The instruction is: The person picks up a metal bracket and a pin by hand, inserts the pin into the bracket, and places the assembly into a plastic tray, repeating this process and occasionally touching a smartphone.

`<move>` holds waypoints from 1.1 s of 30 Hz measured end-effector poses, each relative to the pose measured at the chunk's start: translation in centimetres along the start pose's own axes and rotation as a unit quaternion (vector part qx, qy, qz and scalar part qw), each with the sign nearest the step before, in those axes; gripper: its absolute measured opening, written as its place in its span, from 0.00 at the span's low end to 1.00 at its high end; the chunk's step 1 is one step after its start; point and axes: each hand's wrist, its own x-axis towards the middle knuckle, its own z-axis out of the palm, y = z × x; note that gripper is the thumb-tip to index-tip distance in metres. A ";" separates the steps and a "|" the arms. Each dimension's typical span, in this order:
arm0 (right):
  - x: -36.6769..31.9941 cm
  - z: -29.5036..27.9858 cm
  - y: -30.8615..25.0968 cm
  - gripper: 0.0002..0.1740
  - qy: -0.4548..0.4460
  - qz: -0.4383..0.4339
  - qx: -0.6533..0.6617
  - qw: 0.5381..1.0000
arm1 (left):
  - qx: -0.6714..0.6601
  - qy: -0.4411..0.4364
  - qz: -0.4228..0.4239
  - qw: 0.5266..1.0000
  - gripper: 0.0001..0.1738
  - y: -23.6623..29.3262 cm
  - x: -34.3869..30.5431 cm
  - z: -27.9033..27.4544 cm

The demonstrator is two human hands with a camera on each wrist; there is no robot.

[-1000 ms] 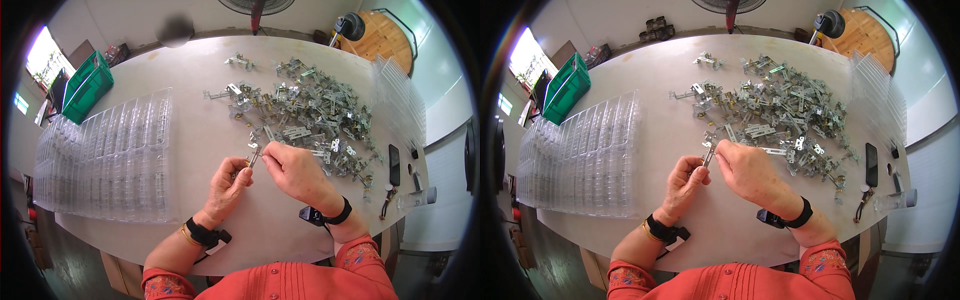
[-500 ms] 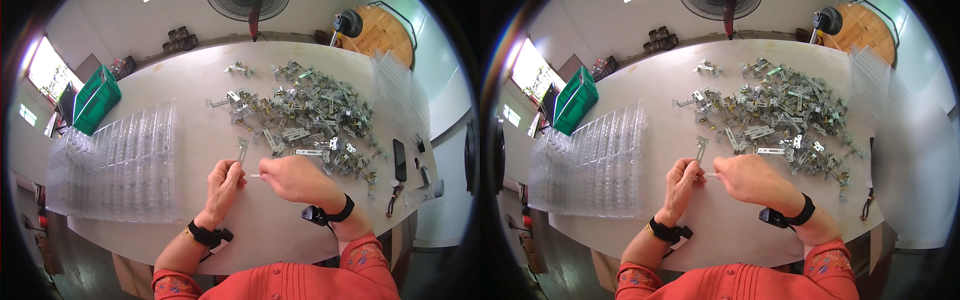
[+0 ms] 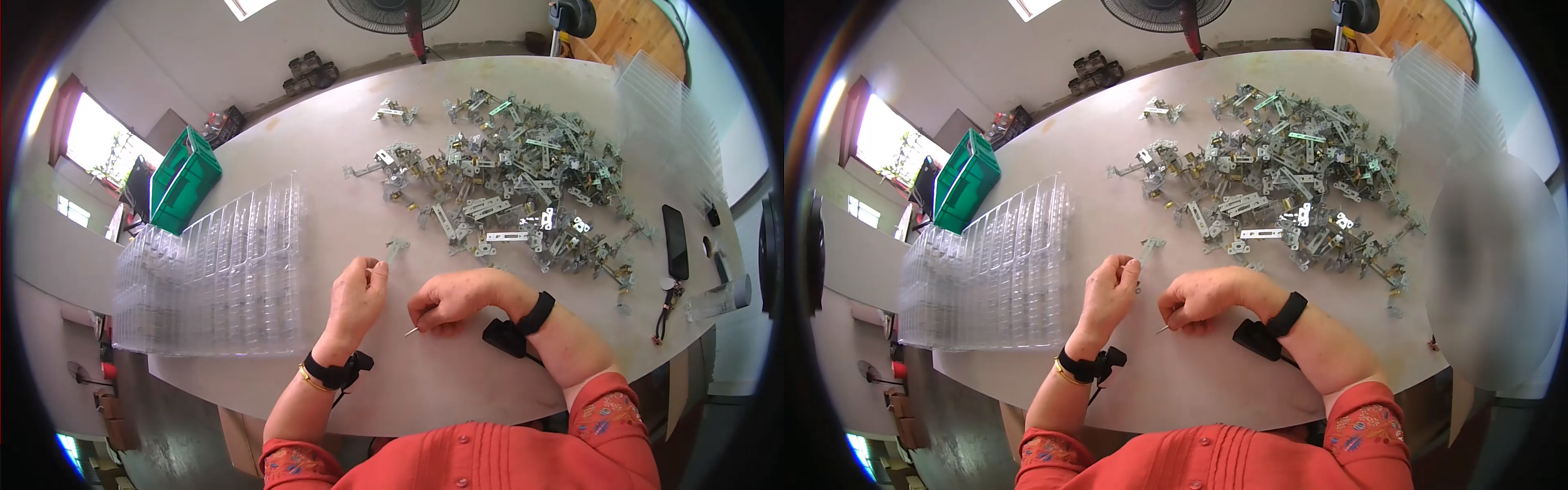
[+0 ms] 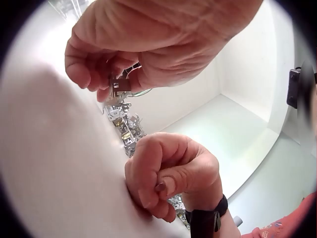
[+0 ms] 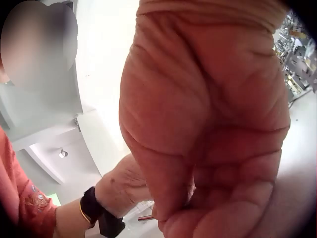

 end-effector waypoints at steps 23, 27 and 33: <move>-0.2 -0.9 0.3 0.10 -0.003 0.015 0.049 0.999 | 0.168 0.043 0.147 0.974 0.09 2.9 -3.0 -2.9; -0.3 -0.9 0.2 0.10 -0.004 0.008 0.060 0.998 | 0.071 0.180 0.175 0.965 0.06 3.0 -4.9 -9.4; -0.4 -0.9 0.0 0.10 0.001 0.012 0.061 0.998 | 0.164 0.324 0.075 0.929 0.09 -4.5 -5.1 -21.5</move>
